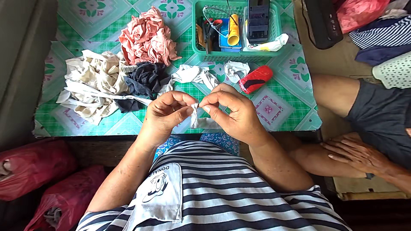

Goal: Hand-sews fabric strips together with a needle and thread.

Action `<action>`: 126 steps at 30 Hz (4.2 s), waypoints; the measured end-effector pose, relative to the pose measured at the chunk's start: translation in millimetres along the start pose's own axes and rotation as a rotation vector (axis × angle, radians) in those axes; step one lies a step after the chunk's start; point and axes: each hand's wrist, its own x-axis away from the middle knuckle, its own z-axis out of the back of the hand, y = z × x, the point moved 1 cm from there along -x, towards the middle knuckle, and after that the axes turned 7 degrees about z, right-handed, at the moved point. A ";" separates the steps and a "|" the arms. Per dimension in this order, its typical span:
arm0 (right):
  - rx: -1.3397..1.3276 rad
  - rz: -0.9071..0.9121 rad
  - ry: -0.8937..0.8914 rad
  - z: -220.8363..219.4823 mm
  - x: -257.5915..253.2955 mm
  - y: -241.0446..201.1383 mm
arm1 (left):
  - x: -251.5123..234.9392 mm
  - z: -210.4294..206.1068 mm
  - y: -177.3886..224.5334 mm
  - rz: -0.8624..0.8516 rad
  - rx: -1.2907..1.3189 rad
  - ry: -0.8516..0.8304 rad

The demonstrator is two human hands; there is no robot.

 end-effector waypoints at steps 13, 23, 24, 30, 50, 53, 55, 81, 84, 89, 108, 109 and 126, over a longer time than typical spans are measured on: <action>-0.020 0.057 0.033 -10.3 0.6 10.3 | -2.1 1.9 -0.9 0.117 0.180 -0.009; 0.206 0.097 0.045 -23.8 1.1 -2.1 | -3.3 0.2 -4.7 0.041 0.046 0.092; 0.245 0.106 0.044 -25.6 1.7 -2.2 | -3.1 0.2 -5.2 0.036 0.034 0.096; 0.039 0.148 0.089 -29.6 -0.4 1.7 | -5.3 -1.8 -10.4 0.041 0.089 0.137; -0.089 0.188 0.460 79.2 -13.6 7.8 | -8.0 14.4 -18.8 0.070 0.222 0.131; -0.028 0.174 0.511 83.2 -13.1 19.0 | -6.9 11.0 -17.6 0.071 0.270 0.045; 0.025 0.146 0.508 81.7 -12.3 24.4 | -7.4 10.3 -16.9 0.074 0.319 -0.042; 0.092 0.072 0.032 -8.5 0.4 -0.7 | -7.1 3.7 -10.4 0.141 0.470 -0.165; 0.097 0.077 0.035 -8.3 0.2 -0.8 | -7.3 3.1 -9.9 0.143 0.466 -0.160; 0.099 0.069 0.034 -5.6 -0.4 -0.4 | -7.9 3.0 -9.9 0.144 0.456 -0.172; 0.071 0.076 0.011 -5.2 0.6 1.1 | -6.2 2.5 -11.6 0.166 0.436 -0.179; 0.061 0.077 0.010 -5.1 0.6 1.3 | -6.0 2.4 -11.9 0.169 0.437 -0.182; 0.208 0.161 0.022 -20.1 2.7 -4.0 | -5.3 -5.5 -10.3 0.071 0.236 -0.017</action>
